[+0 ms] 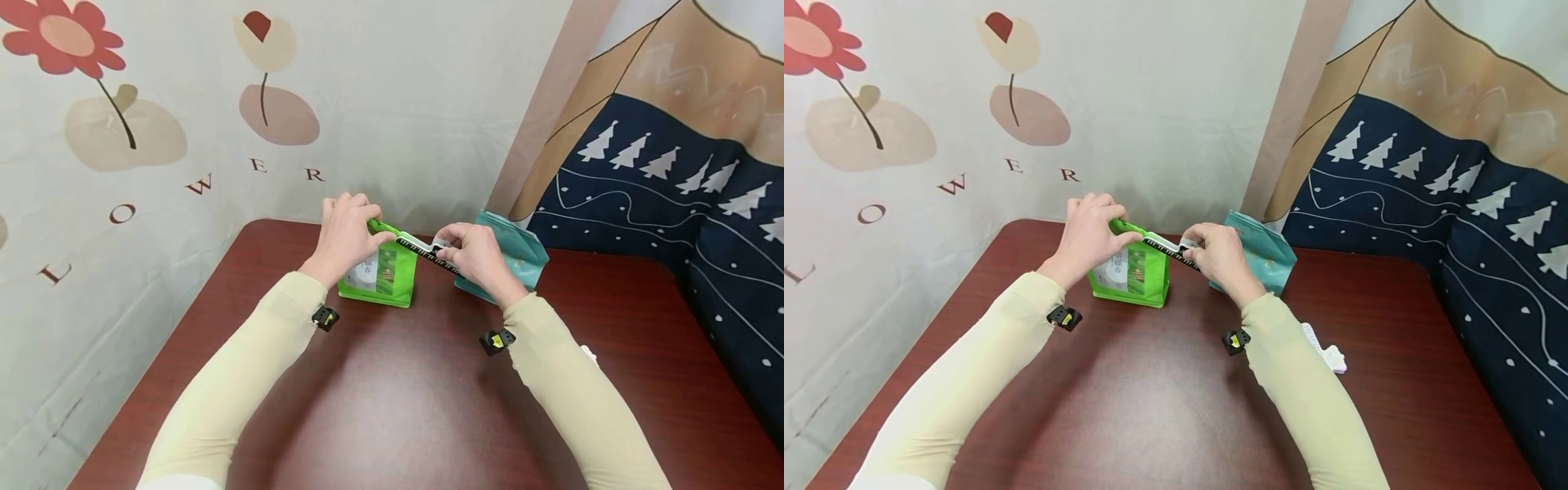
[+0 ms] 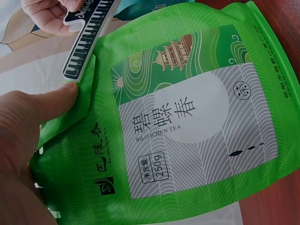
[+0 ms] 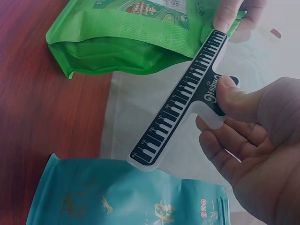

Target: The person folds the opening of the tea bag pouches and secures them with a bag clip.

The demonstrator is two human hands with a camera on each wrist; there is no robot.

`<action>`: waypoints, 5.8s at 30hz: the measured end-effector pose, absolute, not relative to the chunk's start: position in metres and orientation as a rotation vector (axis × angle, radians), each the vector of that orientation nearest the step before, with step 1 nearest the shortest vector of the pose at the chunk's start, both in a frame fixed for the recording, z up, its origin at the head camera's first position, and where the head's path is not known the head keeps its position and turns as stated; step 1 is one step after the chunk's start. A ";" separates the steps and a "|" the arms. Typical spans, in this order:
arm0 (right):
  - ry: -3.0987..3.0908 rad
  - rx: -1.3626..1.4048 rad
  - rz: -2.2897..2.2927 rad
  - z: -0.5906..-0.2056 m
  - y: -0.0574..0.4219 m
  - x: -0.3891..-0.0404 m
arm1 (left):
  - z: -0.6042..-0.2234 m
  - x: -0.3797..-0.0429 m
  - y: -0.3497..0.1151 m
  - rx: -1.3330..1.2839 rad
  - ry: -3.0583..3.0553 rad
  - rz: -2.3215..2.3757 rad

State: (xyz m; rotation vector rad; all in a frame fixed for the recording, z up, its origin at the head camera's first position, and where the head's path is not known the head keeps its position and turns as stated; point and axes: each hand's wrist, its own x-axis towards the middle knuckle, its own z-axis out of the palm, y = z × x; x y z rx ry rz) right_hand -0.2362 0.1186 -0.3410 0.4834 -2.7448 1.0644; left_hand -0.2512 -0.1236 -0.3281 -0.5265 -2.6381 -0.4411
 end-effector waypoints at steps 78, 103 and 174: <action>-2.775 0.514 1.046 -0.334 0.100 -0.239 | -0.315 -0.253 -0.146 -0.701 -2.630 -0.648; -2.734 0.521 1.029 -0.333 0.092 -0.239 | -0.315 -0.253 -0.145 -0.704 -2.609 -0.652; -2.679 0.489 1.117 -0.325 0.072 -0.242 | -0.310 -0.253 -0.157 -0.698 -2.572 -0.822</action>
